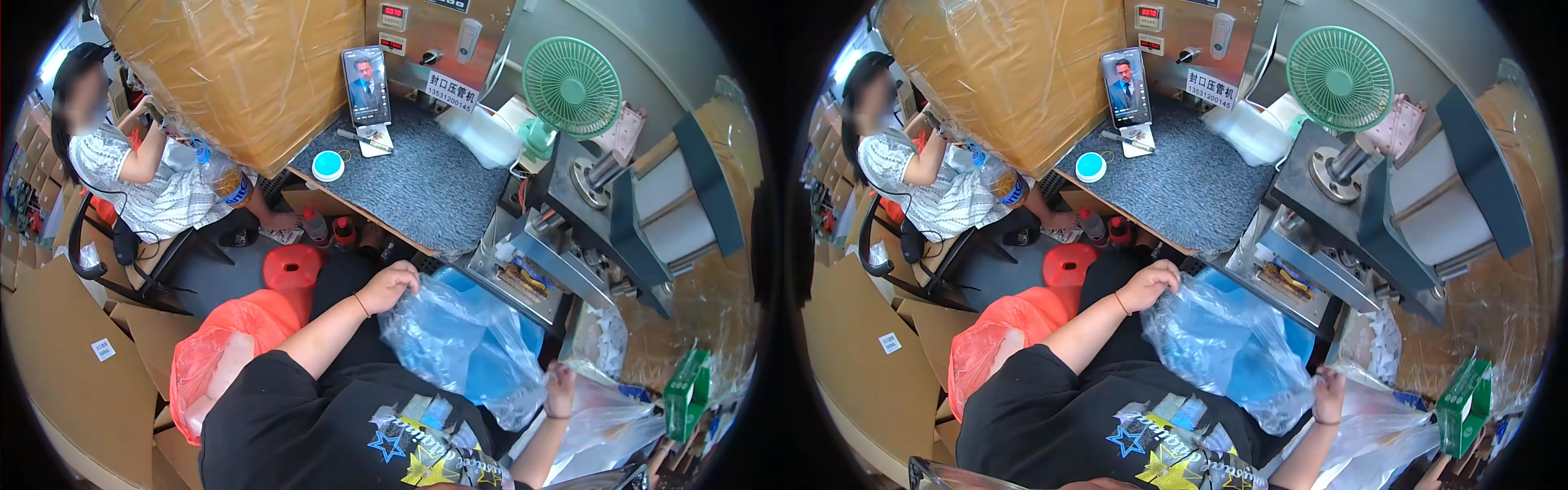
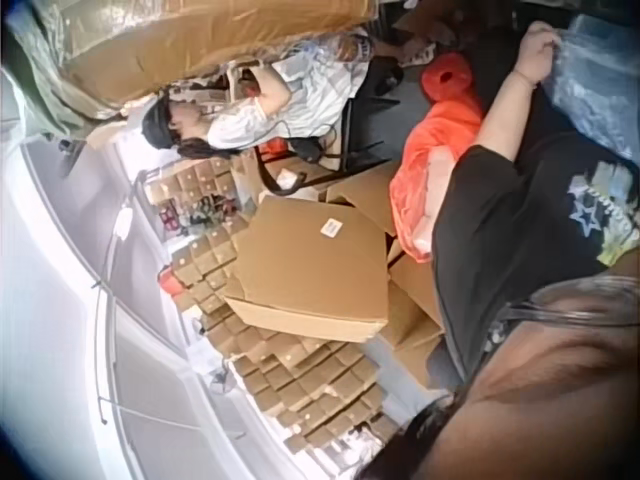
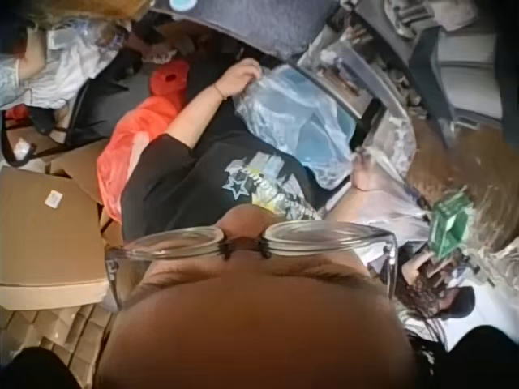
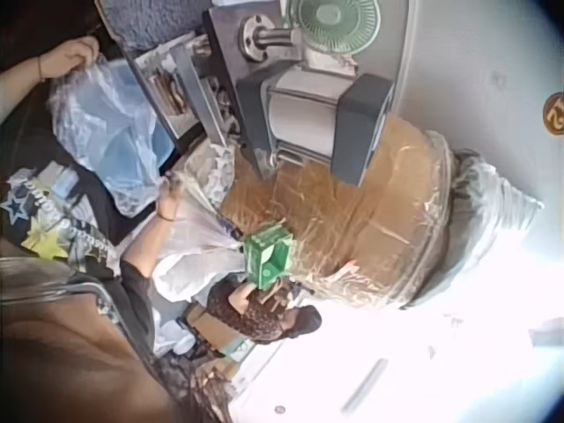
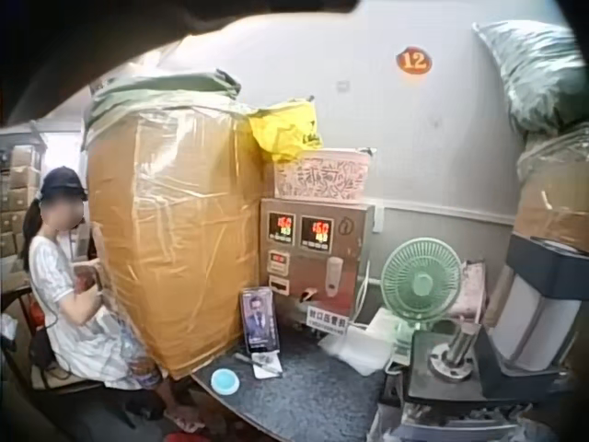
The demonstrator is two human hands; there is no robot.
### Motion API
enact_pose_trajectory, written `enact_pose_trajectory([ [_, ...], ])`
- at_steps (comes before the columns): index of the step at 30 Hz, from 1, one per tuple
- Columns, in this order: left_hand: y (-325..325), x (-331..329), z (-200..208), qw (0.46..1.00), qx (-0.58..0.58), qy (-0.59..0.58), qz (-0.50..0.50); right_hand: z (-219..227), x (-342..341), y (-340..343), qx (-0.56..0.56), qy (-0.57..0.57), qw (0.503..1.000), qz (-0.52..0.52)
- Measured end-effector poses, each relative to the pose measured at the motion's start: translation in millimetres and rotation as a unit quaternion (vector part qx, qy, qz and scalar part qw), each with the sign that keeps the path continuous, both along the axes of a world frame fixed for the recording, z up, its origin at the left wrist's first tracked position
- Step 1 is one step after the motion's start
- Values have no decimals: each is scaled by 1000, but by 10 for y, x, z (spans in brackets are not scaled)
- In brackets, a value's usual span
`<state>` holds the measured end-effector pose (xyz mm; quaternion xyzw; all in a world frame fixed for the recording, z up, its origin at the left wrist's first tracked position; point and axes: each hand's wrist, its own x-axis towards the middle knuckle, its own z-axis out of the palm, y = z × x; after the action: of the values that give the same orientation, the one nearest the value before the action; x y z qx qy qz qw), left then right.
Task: Packaging items into plastic bags and sealing them using an industrial heat sealing machine.
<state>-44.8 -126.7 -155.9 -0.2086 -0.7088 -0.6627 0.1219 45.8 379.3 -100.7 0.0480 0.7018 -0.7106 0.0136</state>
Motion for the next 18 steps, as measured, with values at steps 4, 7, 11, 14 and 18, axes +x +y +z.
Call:
enact_pose_trajectory([
  [4, -58, 153, 332, 914, -397, -79, 12, 285, 143, 320, 470, 12, 869, 154],
  [7, 63, 83, 349, 850, -498, -154, 77, 104, 94, 495, 667, -16, 743, 52],
  [11, 163, -178, 267, 877, -473, -77, 40, -66, -144, 401, 697, 122, 704, 59],
  [14, 183, -160, 464, 874, -480, -77, 0, 182, -267, -13, 569, -7, 813, 119],
  [18, 121, 128, 689, 742, -617, -136, 223, 689, -155, -463, 296, -80, 941, 140],
])
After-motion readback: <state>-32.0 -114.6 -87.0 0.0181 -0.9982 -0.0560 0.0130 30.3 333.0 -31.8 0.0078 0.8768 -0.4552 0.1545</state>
